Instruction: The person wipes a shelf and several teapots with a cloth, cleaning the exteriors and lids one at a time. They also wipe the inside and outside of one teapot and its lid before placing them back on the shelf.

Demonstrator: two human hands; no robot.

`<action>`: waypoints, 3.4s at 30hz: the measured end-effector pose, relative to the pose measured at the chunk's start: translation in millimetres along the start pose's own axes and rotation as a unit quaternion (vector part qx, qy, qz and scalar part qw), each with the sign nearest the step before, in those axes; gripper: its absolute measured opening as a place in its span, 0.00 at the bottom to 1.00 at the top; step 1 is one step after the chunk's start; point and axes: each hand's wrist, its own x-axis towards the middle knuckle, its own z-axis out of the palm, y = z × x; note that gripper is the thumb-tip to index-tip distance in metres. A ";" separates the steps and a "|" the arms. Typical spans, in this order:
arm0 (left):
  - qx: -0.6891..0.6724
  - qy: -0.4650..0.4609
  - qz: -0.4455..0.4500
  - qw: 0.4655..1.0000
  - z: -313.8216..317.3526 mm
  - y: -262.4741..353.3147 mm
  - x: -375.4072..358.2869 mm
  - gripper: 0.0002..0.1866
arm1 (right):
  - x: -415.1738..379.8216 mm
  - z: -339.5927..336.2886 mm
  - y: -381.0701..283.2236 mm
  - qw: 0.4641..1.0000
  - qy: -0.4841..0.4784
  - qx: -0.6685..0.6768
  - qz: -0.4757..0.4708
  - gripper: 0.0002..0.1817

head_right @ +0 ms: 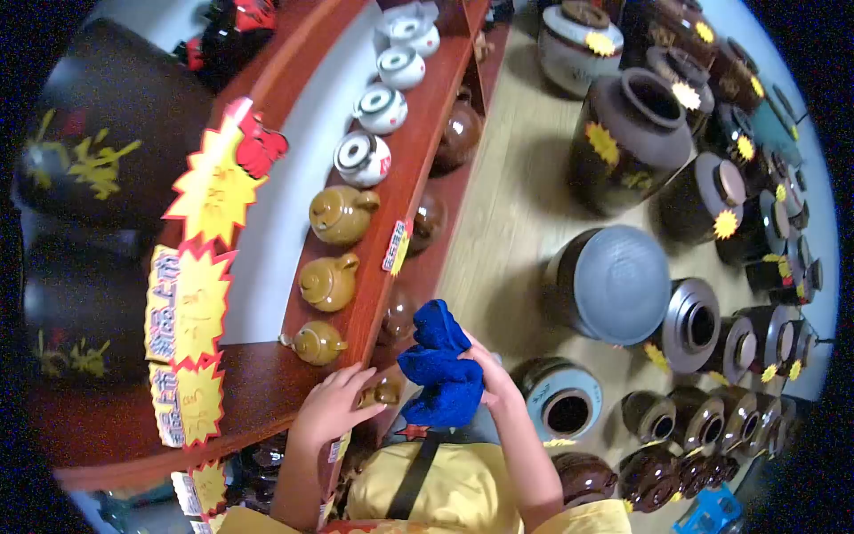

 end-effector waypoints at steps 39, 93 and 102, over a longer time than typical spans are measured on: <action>-0.361 0.426 -0.065 0.827 -0.1 10.0 -210.9 0.11 | -77.7 200.1 -74.3 0.993 0.012 0.048 0.108 0.22; -0.667 -0.141 -0.102 0.724 97.6 -28.7 15.1 0.38 | -41.2 71.1 4.9 0.975 0.199 -0.017 0.101 0.22; -0.798 -0.119 -0.069 0.587 157.3 4.6 -3.2 0.49 | -26.9 63.4 32.3 0.979 0.144 -0.141 0.034 0.28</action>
